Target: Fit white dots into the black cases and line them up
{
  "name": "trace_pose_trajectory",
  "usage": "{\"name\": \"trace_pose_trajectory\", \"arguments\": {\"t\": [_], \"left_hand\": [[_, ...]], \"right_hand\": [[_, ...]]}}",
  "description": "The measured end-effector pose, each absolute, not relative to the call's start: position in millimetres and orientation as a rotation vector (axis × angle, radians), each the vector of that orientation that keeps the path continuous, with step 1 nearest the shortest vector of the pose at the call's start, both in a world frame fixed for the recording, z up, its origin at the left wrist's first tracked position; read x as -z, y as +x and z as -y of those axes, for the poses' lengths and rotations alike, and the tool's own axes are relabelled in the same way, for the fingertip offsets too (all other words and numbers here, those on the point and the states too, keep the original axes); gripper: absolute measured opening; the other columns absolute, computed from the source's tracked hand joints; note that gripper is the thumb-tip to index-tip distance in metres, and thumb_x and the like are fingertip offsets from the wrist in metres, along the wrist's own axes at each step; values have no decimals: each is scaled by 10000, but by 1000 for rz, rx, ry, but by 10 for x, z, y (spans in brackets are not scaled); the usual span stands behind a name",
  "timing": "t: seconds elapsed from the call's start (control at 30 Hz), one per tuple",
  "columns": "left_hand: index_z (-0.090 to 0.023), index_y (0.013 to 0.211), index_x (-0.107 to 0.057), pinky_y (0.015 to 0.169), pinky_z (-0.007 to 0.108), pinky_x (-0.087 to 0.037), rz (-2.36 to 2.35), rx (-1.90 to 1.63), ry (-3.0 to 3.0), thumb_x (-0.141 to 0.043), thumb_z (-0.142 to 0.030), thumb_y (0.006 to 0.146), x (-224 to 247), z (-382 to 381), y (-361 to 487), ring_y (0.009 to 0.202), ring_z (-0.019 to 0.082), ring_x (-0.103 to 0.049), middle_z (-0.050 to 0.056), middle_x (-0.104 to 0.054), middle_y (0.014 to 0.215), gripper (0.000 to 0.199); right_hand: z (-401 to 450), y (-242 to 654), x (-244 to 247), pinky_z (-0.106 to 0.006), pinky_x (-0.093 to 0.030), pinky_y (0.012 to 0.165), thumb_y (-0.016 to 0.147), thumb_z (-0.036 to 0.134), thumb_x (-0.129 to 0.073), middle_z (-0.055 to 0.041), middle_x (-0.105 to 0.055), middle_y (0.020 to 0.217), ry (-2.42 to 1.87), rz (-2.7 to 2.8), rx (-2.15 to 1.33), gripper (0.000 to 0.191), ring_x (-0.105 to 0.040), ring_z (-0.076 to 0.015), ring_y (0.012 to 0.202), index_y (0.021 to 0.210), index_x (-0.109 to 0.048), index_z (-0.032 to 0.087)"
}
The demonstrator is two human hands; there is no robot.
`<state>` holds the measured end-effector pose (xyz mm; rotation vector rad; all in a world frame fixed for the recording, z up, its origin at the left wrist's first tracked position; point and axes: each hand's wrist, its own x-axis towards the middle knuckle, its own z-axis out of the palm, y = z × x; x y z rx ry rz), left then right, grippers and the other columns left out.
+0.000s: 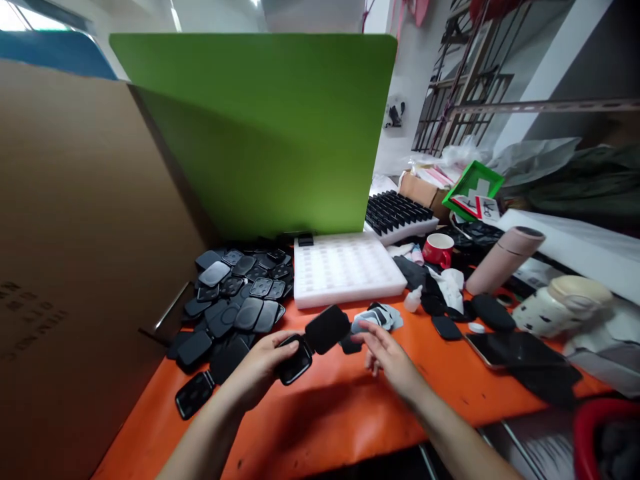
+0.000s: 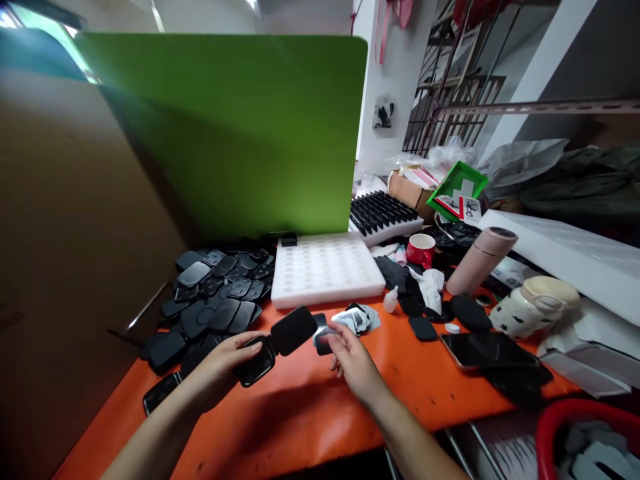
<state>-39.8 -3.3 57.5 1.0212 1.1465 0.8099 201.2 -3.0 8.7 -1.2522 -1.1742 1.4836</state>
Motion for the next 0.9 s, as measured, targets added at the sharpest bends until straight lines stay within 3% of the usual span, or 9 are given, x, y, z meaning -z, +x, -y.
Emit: {"name": "trace_pose_trajectory", "arguments": {"t": [0.07, 0.17, 0.3, 0.4, 0.47, 0.6, 0.67, 0.77, 0.9], "left_hand": [[-89, 910, -670, 615, 251, -451, -1081, -750, 969, -701, -328, 663, -591, 164, -310, 690, 195, -625, 111, -680, 804, 344], [-114, 960, -654, 665, 294, -476, -1052, -815, 793, -721, -298, 647, -520, 305, -187, 737, 215, -637, 107, -681, 846, 369], [-187, 1130, -548, 780, 303, -476, -1049, -1185, 538, -691, -298, 690, -269, 494, 100, 925, 214, -615, 87, -643, 1061, 476], [-180, 1203, -475, 842, 338, -462, -1025, -1208, 492, -656, -334, 724, -106, 648, 339, 1044, 252, -566, 121, -618, 1130, 535], [-193, 1199, -469, 809, 344, -484, -1064, -1149, 447, -630, -329, 741, -49, 730, 418, 1061, 262, -559, 116, -618, 1133, 504], [-157, 1046, -556, 606, 312, -534, -1201, -970, 353, -580, -227, 728, 38, 814, 356, 849, 247, -656, 104, -668, 1010, 326], [-147, 1045, -557, 546, 328, -533, -1176, -876, 349, -552, -203, 720, 100, 853, 299, 711, 236, -673, 103, -672, 992, 330], [-183, 1124, -515, 608, 363, -538, -1099, -814, 335, -540, -200, 726, 177, 936, 286, 702, 225, -672, 84, -646, 1074, 399], [-154, 1087, -546, 741, 378, -514, -1054, -782, 268, -534, -206, 731, 207, 1035, 384, 841, 243, -654, 103, -628, 1111, 360]], "right_hand": [[40, 1978, -111, -174, -280, 373, 780, 518, -515, 21, -544, 671, -1178, 1131, -1634, 514, -418, -63, 416, 1179, -446, 200], [153, 1929, -96, -159, -188, 340, 767, 470, -561, 46, -492, 627, -1084, 1062, -1725, 366, -300, -12, 354, 973, -549, 167], [495, 1732, 25, -164, -314, 389, 770, 466, -549, 8, -571, 743, -1061, 723, -1786, 353, -450, -39, 406, 991, -503, 194], [814, 1567, 136, -196, -388, 463, 772, 509, -517, -20, -606, 779, -1023, 668, -1993, 430, -563, -93, 501, 1066, -461, 200], [1009, 1578, 179, -211, -392, 480, 775, 526, -494, -23, -613, 724, -1064, 831, -2044, 409, -566, -105, 504, 990, -499, 178], [1369, 2022, 180, -277, -435, 622, 823, 401, -474, -36, -640, 741, -1300, 1416, -1710, 245, -587, -160, 665, 793, -595, 190], [1540, 2339, 208, -321, -435, 731, 831, 349, -469, -40, -633, 820, -1482, 1557, -1363, 195, -579, -197, 795, 812, -619, 227], [1706, 2684, 384, -376, -388, 883, 817, 358, -480, -74, -579, 990, -1717, 1411, -995, 198, -528, -232, 969, 918, -597, 235], [1645, 2726, 728, -341, -483, 713, 786, 423, -477, -70, -571, 904, -1781, 915, -1278, 324, -587, -191, 777, 1001, -532, 186]]}}
